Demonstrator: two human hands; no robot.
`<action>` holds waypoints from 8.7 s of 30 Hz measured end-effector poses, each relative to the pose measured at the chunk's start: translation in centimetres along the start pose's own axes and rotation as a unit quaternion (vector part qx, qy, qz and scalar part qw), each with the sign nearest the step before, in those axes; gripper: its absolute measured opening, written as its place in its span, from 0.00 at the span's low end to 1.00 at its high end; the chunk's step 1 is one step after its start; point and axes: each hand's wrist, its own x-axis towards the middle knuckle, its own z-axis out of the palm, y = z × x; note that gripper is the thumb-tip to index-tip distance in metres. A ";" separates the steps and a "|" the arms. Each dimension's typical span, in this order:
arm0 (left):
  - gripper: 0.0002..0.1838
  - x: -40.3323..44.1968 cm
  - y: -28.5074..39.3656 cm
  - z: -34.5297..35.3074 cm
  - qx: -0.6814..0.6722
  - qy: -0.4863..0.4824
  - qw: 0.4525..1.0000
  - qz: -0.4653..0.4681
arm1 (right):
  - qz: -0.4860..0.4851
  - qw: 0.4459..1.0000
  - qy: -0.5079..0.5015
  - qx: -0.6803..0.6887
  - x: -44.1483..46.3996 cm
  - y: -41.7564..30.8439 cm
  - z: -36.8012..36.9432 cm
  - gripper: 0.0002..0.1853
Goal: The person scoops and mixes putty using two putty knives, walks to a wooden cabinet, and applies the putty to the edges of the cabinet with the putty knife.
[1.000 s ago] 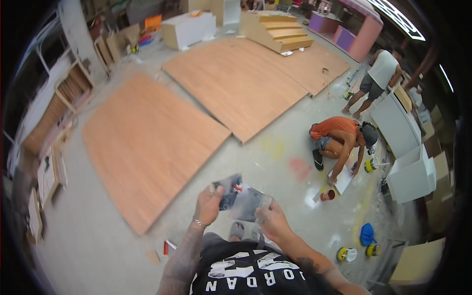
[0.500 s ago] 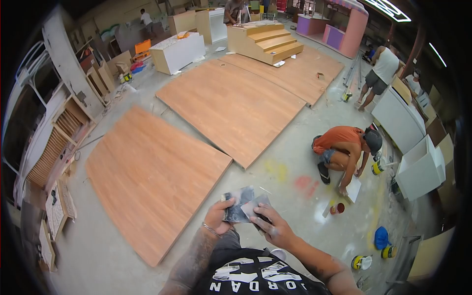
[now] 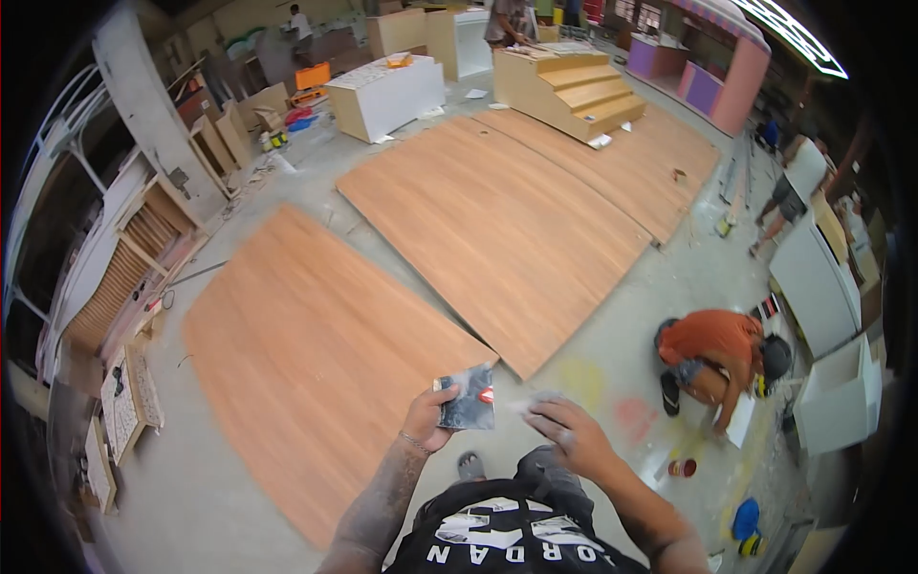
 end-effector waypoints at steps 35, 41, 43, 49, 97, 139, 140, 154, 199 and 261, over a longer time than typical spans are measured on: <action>0.20 61.2 43.6 16.0 -0.153 0.060 0.984 0.071 | -0.154 0.979 0.023 0.132 65.2 47.1 -17.6 0.34; 0.20 69.4 55.0 10.6 -0.093 0.086 0.982 0.138 | -0.045 0.992 -0.111 0.048 77.6 56.9 -18.5 0.25; 0.18 73.3 58.4 9.3 0.036 0.161 0.971 0.174 | -0.078 0.996 -0.034 0.026 84.0 56.7 -19.6 0.25; 0.15 83.8 69.2 8.9 0.264 0.159 0.940 0.147 | -0.146 0.980 -0.112 -0.080 97.7 60.6 -20.4 0.25; 0.20 162.7 143.2 4.0 -0.159 -0.004 0.986 0.041 | -0.023 0.986 -0.155 -0.061 186.2 115.2 -23.7 0.26; 0.26 244.2 181.3 19.2 0.666 -0.294 0.486 0.484 | 0.161 0.356 0.315 0.865 241.4 172.9 -44.7 0.27; 0.23 247.1 181.8 18.1 0.686 -0.324 0.472 0.449 | 0.100 0.414 0.357 0.831 243.2 173.5 -46.2 0.26; 0.28 258.6 192.2 17.4 0.004 -0.068 0.997 -0.028 | 0.038 0.995 0.071 0.056 259.0 185.2 -42.1 0.34; 0.20 290.9 228.5 12.5 0.609 -0.337 0.544 0.469 | 0.256 0.230 0.333 0.878 299.9 200.4 -39.8 0.23; 0.17 290.1 229.6 10.4 0.515 -0.321 0.676 0.418 | 0.430 0.360 0.429 0.708 301.4 198.6 -35.3 0.13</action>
